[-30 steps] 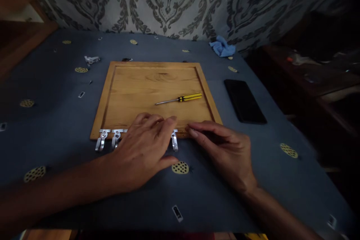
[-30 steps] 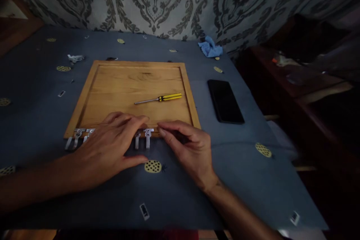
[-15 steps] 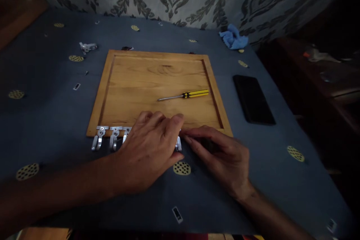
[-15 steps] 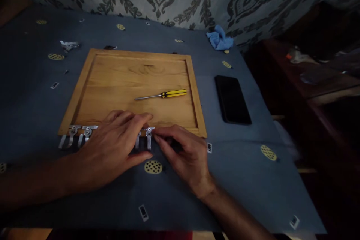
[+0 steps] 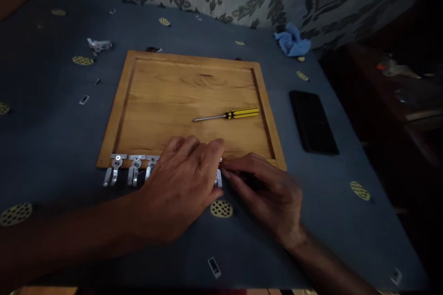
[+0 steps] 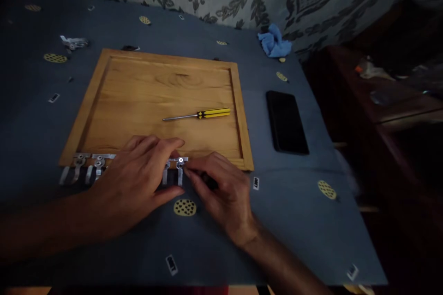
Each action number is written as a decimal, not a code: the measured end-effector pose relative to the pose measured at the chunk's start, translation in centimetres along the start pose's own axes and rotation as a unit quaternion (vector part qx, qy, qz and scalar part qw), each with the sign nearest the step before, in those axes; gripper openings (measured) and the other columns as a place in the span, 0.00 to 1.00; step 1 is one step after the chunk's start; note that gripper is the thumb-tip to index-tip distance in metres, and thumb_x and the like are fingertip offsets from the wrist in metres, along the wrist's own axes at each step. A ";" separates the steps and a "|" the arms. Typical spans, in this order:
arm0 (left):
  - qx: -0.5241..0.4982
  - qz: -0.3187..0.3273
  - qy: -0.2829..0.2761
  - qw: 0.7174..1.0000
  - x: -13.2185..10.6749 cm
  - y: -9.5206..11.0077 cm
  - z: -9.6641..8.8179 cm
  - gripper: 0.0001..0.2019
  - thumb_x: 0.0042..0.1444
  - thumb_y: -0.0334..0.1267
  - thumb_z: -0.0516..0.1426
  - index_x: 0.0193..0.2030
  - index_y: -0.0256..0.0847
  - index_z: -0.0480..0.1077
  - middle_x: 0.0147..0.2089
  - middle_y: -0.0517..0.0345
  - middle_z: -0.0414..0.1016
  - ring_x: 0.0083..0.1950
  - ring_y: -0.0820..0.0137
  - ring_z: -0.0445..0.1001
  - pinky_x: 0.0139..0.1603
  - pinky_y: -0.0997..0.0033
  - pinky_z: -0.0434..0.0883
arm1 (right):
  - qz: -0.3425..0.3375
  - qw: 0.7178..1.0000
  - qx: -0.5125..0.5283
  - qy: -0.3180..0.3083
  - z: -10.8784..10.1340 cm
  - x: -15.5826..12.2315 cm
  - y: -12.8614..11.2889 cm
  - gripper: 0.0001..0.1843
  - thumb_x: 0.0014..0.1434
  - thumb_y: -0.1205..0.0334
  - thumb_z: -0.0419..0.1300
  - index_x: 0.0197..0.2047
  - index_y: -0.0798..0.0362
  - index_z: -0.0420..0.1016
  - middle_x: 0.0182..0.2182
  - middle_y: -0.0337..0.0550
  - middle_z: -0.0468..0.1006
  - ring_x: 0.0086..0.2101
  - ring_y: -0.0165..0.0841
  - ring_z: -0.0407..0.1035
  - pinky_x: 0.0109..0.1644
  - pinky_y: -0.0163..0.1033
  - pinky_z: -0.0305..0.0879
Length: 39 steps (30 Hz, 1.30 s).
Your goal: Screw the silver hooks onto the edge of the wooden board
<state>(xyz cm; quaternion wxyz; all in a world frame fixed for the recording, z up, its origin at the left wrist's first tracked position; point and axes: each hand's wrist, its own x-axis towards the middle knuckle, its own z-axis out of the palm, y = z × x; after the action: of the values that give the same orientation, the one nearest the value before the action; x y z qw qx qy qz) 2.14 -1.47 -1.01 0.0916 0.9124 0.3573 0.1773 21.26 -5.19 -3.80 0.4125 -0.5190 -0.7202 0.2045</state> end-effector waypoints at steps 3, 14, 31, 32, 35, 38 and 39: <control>-0.004 -0.004 -0.001 1.000 0.1 0.0 0.0 0.29 0.55 0.37 0.70 0.56 0.35 0.60 0.44 0.53 0.80 0.45 0.57 0.76 0.47 0.57 0.69 | -0.001 1.000 -0.007 -0.010 0.0 0.0 0.0 0.06 0.63 0.69 0.66 0.41 0.48 0.81 0.30 0.36 0.83 0.29 0.29 0.77 0.34 0.35 0.74; -0.029 -0.033 -0.016 0.999 0.1 0.1 -0.1 0.28 0.57 0.34 0.66 0.60 0.37 0.59 0.45 0.56 0.81 0.48 0.59 0.77 0.50 0.56 0.71 | -0.058 0.997 -0.034 -0.029 0.2 0.3 0.0 0.09 0.64 0.72 0.64 0.43 0.48 0.82 0.31 0.36 0.83 0.31 0.29 0.77 0.37 0.35 0.74; -0.013 -0.005 0.009 1.000 0.2 0.1 0.1 0.30 0.53 0.33 0.70 0.58 0.31 0.60 0.42 0.52 0.80 0.44 0.57 0.77 0.45 0.56 0.71 | -0.059 0.997 -0.039 -0.034 0.1 0.4 -0.1 0.08 0.65 0.70 0.64 0.43 0.48 0.81 0.32 0.38 0.83 0.33 0.31 0.78 0.37 0.36 0.74; -0.012 -0.004 0.011 1.000 0.2 0.1 0.1 0.30 0.53 0.33 0.70 0.58 0.32 0.60 0.42 0.53 0.80 0.44 0.58 0.76 0.46 0.56 0.71 | -0.055 0.997 -0.038 -0.041 0.0 0.4 -0.1 0.08 0.65 0.70 0.64 0.44 0.48 0.81 0.32 0.38 0.83 0.33 0.31 0.78 0.37 0.37 0.75; -0.013 -0.005 0.012 1.000 0.0 0.1 0.1 0.31 0.53 0.33 0.69 0.58 0.33 0.59 0.43 0.54 0.80 0.45 0.59 0.76 0.47 0.57 0.71 | -0.042 0.997 -0.042 -0.055 -0.2 0.3 -0.2 0.08 0.65 0.70 0.64 0.44 0.48 0.81 0.32 0.38 0.83 0.33 0.32 0.79 0.36 0.37 0.75; -0.017 -0.005 0.003 1.000 0.0 0.0 0.0 0.30 0.54 0.33 0.68 0.59 0.34 0.58 0.44 0.54 0.80 0.46 0.59 0.76 0.48 0.57 0.71 | -0.026 0.998 -0.022 -0.044 -0.3 0.2 -0.2 0.08 0.64 0.71 0.65 0.43 0.48 0.81 0.32 0.37 0.83 0.32 0.31 0.78 0.36 0.36 0.75; -0.019 -0.006 0.001 1.000 0.0 0.0 -0.1 0.29 0.55 0.32 0.67 0.59 0.34 0.58 0.44 0.54 0.80 0.46 0.59 0.76 0.48 0.57 0.71 | -0.020 0.999 -0.012 -0.039 -0.3 0.2 -0.2 0.08 0.64 0.71 0.65 0.43 0.47 0.81 0.32 0.37 0.83 0.32 0.30 0.78 0.36 0.36 0.75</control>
<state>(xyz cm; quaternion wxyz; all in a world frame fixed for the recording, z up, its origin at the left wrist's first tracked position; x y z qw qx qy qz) 2.11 -1.50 -0.97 0.1096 0.9080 0.3598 0.1845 21.33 -5.09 -3.41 0.3823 -0.5011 -0.7480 0.2079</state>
